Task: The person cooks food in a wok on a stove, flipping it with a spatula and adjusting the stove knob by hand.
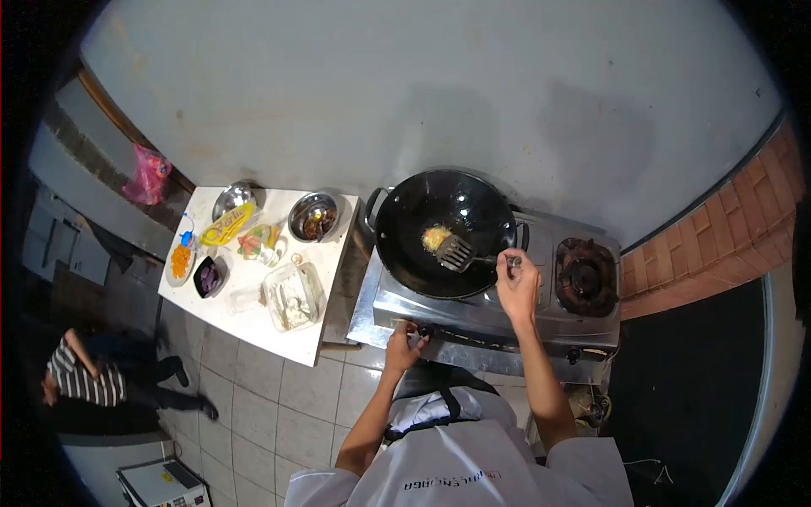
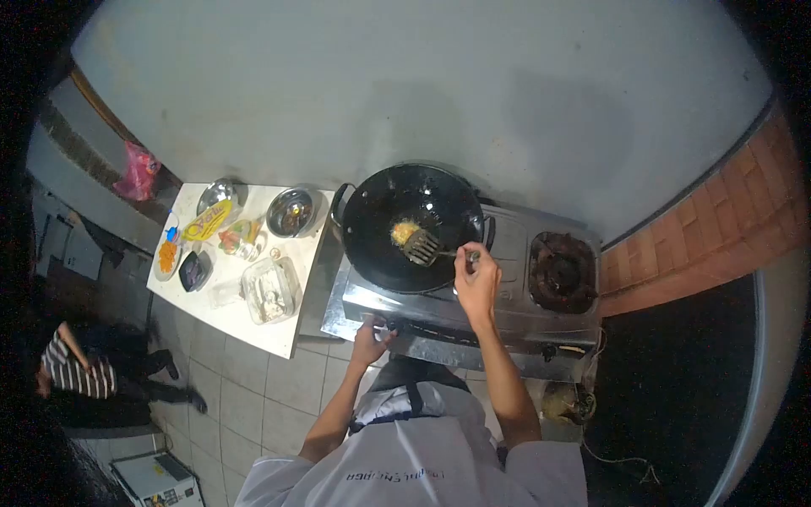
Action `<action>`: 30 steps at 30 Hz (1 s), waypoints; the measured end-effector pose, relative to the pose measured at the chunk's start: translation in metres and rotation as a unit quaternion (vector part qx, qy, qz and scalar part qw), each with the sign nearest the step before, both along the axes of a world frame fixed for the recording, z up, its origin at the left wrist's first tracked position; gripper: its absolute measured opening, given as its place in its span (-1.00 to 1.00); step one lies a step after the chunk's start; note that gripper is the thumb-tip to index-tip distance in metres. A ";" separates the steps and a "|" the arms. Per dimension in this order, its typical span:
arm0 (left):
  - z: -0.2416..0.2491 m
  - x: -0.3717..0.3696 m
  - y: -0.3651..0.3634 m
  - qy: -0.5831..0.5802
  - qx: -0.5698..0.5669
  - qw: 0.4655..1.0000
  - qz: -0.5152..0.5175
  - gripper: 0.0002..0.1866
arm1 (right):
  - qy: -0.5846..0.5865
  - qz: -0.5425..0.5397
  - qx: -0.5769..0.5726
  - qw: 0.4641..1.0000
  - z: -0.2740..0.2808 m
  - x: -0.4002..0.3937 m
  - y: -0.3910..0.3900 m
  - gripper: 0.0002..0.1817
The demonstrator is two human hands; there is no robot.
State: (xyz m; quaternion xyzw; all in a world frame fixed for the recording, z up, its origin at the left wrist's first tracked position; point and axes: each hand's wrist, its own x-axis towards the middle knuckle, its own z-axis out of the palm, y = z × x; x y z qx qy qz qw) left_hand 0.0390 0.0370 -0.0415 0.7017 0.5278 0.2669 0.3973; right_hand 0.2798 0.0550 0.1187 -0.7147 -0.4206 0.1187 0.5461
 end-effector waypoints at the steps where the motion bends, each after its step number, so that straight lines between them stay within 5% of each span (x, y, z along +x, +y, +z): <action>1: 0.003 0.001 0.003 -0.009 -0.001 1.000 -0.006 -0.57 | 0.011 -0.001 0.010 1.000 0.000 -0.002 0.000 -0.87; 6: 0.008 -0.002 0.008 0.028 -0.015 0.999 -0.036 -0.58 | 0.027 -0.017 -0.043 0.999 -0.002 -0.005 -0.005 -0.85; 17: 0.001 -0.003 0.013 0.031 0.001 0.998 -0.054 -0.57 | 0.165 -0.030 0.036 0.985 0.020 -0.032 0.002 -0.79; 30: 0.007 -0.008 0.022 0.046 -0.038 0.995 -0.085 -0.64 | 0.134 -0.005 0.045 0.990 -0.004 -0.039 0.025 -0.73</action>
